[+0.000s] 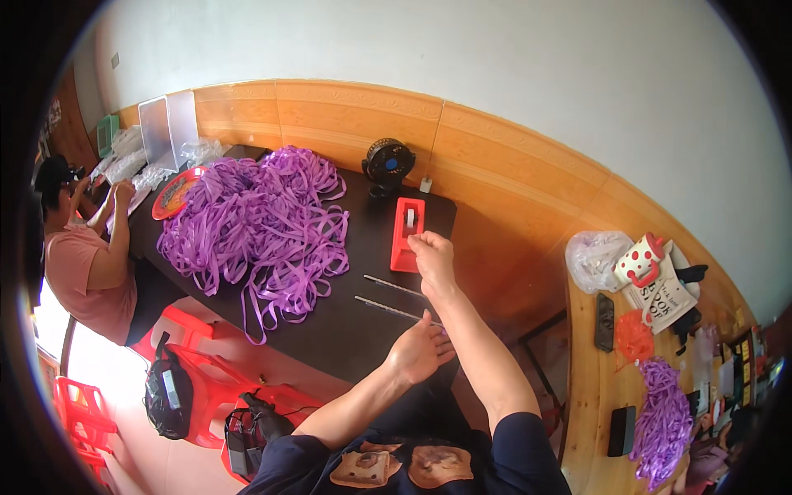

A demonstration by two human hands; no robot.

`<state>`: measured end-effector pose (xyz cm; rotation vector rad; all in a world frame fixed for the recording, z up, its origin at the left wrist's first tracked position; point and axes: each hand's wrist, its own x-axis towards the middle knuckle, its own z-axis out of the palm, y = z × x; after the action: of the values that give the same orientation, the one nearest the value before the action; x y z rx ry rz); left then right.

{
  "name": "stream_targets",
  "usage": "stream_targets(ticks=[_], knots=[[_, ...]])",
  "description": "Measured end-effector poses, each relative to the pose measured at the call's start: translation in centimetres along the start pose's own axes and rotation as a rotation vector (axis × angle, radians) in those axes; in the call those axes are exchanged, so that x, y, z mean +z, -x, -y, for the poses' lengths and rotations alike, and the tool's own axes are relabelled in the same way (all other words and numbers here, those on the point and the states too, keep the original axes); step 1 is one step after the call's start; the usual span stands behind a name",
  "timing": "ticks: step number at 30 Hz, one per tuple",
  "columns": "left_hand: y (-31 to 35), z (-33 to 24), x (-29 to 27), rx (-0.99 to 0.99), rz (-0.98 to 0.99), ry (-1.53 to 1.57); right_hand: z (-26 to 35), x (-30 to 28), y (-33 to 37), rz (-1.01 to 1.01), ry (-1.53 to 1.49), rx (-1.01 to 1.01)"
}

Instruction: The recorder is wrapping purple ribbons around a metal jig and using tape to secure them to create bows.

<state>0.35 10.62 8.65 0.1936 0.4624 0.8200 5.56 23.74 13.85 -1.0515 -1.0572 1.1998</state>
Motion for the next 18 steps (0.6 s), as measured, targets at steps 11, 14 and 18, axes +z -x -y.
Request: stream_targets(ticks=[11, 14, 18], knots=[[0.7, -0.1, 0.7, 0.025, 0.004, 0.011, -3.4, -1.4, 3.2, -0.025, 0.187, -0.043], [0.9, 0.0, 1.0, 0.035, 0.004, 0.01, -4.7, -1.9, 2.6, -0.081, 0.398, -0.226], [0.9, 0.0, 0.8, 0.023, 0.038, 0.004, -4.9, -2.9, 1.6, -0.093, 0.665, -0.305]])
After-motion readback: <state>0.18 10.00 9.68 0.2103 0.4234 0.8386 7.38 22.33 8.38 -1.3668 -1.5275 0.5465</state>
